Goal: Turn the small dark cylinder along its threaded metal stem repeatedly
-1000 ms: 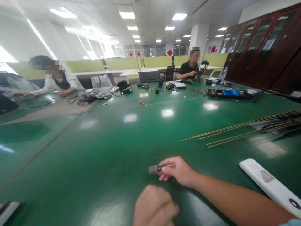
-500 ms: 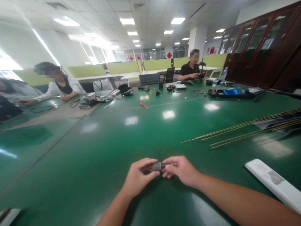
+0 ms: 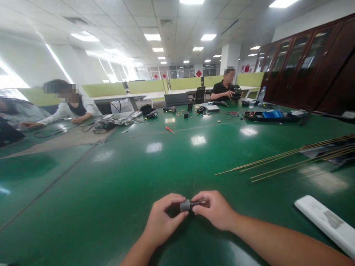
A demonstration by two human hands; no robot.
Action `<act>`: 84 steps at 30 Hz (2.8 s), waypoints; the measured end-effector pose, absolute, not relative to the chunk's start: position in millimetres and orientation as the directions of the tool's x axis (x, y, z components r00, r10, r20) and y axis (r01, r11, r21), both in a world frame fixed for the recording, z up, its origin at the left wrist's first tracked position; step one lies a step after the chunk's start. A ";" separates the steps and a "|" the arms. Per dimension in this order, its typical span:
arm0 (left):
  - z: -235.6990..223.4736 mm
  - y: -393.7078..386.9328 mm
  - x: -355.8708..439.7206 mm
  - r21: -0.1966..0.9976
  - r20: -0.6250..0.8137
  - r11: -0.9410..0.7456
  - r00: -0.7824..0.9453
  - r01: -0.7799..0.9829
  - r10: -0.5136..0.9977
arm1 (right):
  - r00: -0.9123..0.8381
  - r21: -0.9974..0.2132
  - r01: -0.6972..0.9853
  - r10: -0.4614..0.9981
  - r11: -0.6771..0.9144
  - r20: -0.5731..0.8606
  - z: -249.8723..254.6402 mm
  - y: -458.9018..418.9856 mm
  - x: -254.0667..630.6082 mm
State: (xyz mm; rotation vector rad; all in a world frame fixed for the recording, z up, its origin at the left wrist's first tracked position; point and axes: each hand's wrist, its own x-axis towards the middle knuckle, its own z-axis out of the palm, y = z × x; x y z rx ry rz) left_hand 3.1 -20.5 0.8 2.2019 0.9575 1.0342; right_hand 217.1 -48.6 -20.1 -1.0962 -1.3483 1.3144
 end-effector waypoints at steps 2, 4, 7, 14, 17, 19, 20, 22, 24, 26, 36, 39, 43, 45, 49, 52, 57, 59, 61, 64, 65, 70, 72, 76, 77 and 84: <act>-0.2 -20.0 2.8 0.696 0.436 -0.613 0.458 0.373 0.774 | -0.175 -0.999 0.000 0.984 0.038 0.037 -19.4 -47.9 217.3; -0.8 -19.7 2.9 0.701 0.429 -0.606 0.456 0.377 0.780 | -0.186 -0.999 0.000 0.982 0.041 0.041 -18.6 -47.4 218.0; -0.9 -19.5 2.8 0.696 0.428 -0.604 0.451 0.388 0.783 | -0.193 -0.999 0.009 0.980 0.049 0.046 -17.6 -47.3 219.5; 0.9 -17.0 2.0 0.675 0.453 -0.627 0.453 0.388 0.768 | -0.193 -0.999 0.003 0.981 0.035 0.034 -18.3 -46.0 221.5; 2.0 -17.5 2.8 0.661 0.480 -0.645 0.446 0.383 0.756 | -0.194 -0.999 0.007 0.980 0.037 0.035 -20.1 -45.0 222.0; 2.9 -18.9 3.3 0.655 0.487 -0.652 0.447 0.383 0.751 | -0.191 -0.999 0.021 0.981 0.046 0.042 -20.8 -45.1 222.4; 3.2 -19.6 3.4 0.652 0.486 -0.653 0.448 0.385 0.750 | -0.189 -0.999 0.023 0.981 0.049 0.044 -20.8 -45.3 222.6; 3.3 -20.6 3.1 0.649 0.483 -0.649 0.445 0.396 0.754 | -0.189 -0.999 0.016 0.981 0.048 0.044 -20.2 -46.1 223.3; 2.5 -20.8 2.3 0.649 0.481 -0.645 0.438 0.404 0.759 | -0.189 -0.999 0.008 0.981 0.042 0.039 -19.1 -46.9 224.3; 1.8 -20.6 1.6 0.650 0.479 -0.641 0.436 0.407 0.762 | -0.186 -0.999 0.007 0.982 0.037 0.035 -18.3 -47.7 225.4; 7.9 -23.0 -0.5 0.642 0.497 -0.651 0.426 0.406 0.756 | -0.189 -1.000 0.000 0.982 0.028 0.028 -18.7 -48.6 227.5; 7.4 -22.7 -3.1 0.639 0.494 -0.645 0.419 0.420 0.762 | -0.191 -1.000 0.004 0.981 0.023 0.022 -16.9 -49.5 227.5; 6.6 -22.3 -4.7 0.634 0.495 -0.644 0.417 0.427 0.763 | -0.186 -1.000 -0.001 0.982 0.017 0.017 -14.6 -50.4 227.6; 6.4 -22.0 -4.6 0.628 0.498 -0.649 0.419 0.430 0.759 | -0.177 -1.000 0.009 0.984 0.013 0.011 -14.0 -50.5 227.9; 5.5 -21.3 -5.4 0.623 0.499 -0.650 0.420 0.434 0.758 | -0.164 -0.999 0.034 0.986 0.006 0.001 -12.7 -50.4 228.5; 5.0 -21.4 -7.2 0.627 0.491 -0.647 0.425 0.434 0.761 | -0.164 -0.999 0.043 0.986 0.017 0.010 -12.1 -50.7 229.0; 6.7 -22.4 -10.1 0.633 0.482 -0.634 0.415 0.444 0.771 | -0.171 -0.999 0.048 0.985 0.023 0.015 -14.5 -50.3 230.3; 7.2 -22.4 -11.0 0.635 0.474 -0.626 0.412 0.451 0.778 | -0.171 -0.999 0.046 0.985 0.023 0.015 -15.5 -50.0 230.9; 6.8 -21.9 -11.6 0.640 0.464 -0.618 0.412 0.456 0.784 | -0.170 -0.999 0.044 0.985 0.024 0.016 -16.1 -49.7 231.4; 5.2 -20.1 -12.6 0.645 0.451 -0.606 0.409 0.465 0.794 | -0.170 -0.999 0.046 0.985 0.026 0.018 -16.5 -49.6 232.0; 4.6 -19.5 -13.2 0.646 0.446 -0.603 0.408 0.469 0.796 | -0.169 -0.999 0.047 0.985 0.026 0.018 -16.7 -49.5 232.1; 6.0 -18.2 -17.7 0.620 0.430 -0.598 0.419 0.507 0.800 | -0.164 -0.999 0.037 0.986 0.028 0.021 -17.6 -48.7 232.1; 8.9 -19.0 -18.7 0.574 0.427 -0.613 0.441 0.543 0.790 | -0.165 -0.999 0.036 0.986 0.027 0.021 -17.4 -48.7 231.9; 15.0 -21.0 -19.0 0.448 0.391 -0.677 0.553 0.584 0.736 | -0.158 -0.999 0.029 0.987 0.026 0.022 -16.2 -49.9 231.7; 16.2 -20.8 -20.3 0.428 0.376 -0.682 0.570 0.593 0.731 | -0.155 -0.999 0.026 0.988 0.027 0.022 -15.9 -50.1 231.7; 19.5 -5.7 -85.0 0.666 0.292 -0.399 0.272 0.630 0.917 | -0.142 -1.000 -0.003 0.990 0.013 0.014 -14.1 -47.1 233.1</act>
